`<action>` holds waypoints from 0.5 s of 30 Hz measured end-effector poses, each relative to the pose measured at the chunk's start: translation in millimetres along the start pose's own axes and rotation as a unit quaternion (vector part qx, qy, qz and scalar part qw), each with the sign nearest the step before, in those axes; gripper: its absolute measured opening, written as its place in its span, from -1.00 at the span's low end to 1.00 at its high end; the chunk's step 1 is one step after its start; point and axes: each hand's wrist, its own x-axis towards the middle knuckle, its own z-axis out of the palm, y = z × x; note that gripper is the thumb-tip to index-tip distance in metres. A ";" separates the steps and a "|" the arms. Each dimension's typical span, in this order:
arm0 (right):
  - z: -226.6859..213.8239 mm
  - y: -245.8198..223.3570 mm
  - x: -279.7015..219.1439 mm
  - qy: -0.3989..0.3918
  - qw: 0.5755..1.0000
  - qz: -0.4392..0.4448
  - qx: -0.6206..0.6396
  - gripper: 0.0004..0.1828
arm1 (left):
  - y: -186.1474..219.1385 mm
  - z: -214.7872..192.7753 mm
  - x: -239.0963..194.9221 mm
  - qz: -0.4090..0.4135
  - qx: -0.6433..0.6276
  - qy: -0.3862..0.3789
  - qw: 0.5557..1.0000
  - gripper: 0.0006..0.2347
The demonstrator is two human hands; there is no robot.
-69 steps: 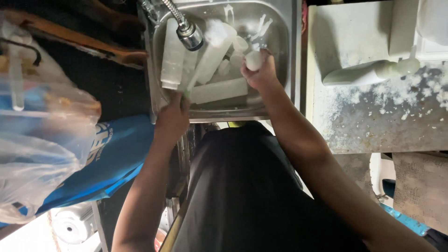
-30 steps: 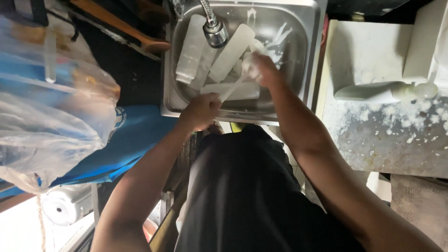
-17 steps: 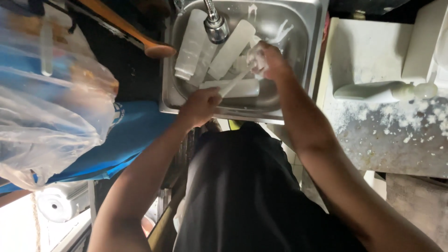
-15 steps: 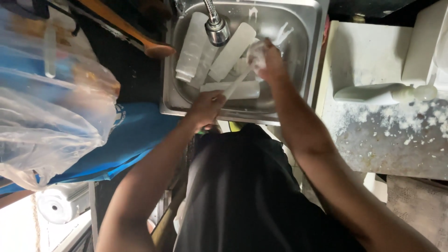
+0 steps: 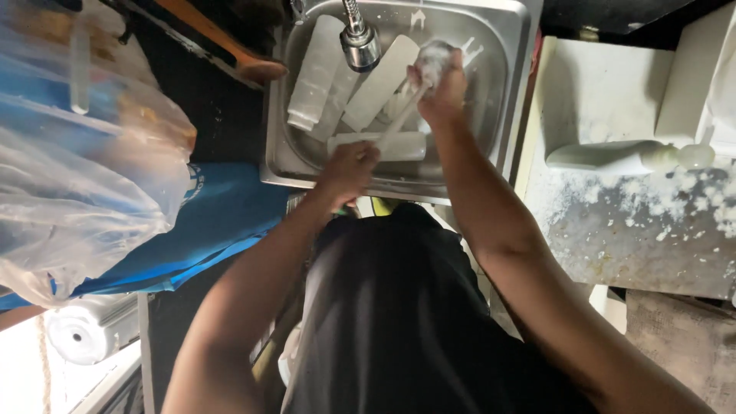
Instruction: Washing and rinsing plastic bottles in a sink using soap and a brush
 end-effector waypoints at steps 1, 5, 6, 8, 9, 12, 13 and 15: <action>14.4 6.3 -0.5 0.158 0.972 -0.090 -0.145 -0.70 | 0.7 9.6 1.4 0.001 -0.052 0.004 0.999 -0.67; 10.5 5.2 -5.8 0.227 0.615 -0.296 -0.695 -0.76 | 8.4 10.5 -12.6 0.041 0.289 0.021 0.956 -0.69; 34.5 -7.9 -11.4 0.223 0.617 -0.295 -0.695 -0.76 | 7.0 1.4 -12.1 0.038 0.288 0.024 0.957 -0.69; 74.2 -32.1 -30.7 0.159 0.674 0.169 -0.702 -0.64 | -0.3 -13.3 -13.4 0.109 0.423 -0.001 0.899 -0.50; 78.2 -37.2 -42.7 0.162 0.675 0.171 -0.700 -0.64 | -3.8 -16.7 -10.7 0.109 0.425 -0.005 0.899 -0.50; 80.2 -39.6 -52.0 0.058 0.537 0.142 -0.829 -0.16 | -1.6 -19.4 0.1 0.108 0.184 0.066 0.975 -0.65; 68.9 -25.5 -44.2 0.126 0.709 0.045 -0.693 -0.48 | 1.6 -13.4 0.0 0.048 0.011 0.010 0.999 -0.70; 40.3 -5.2 -21.0 0.188 0.836 -0.057 -0.512 -0.79 | -4.2 0.7 11.9 -0.011 -0.162 -0.047 0.986 -0.73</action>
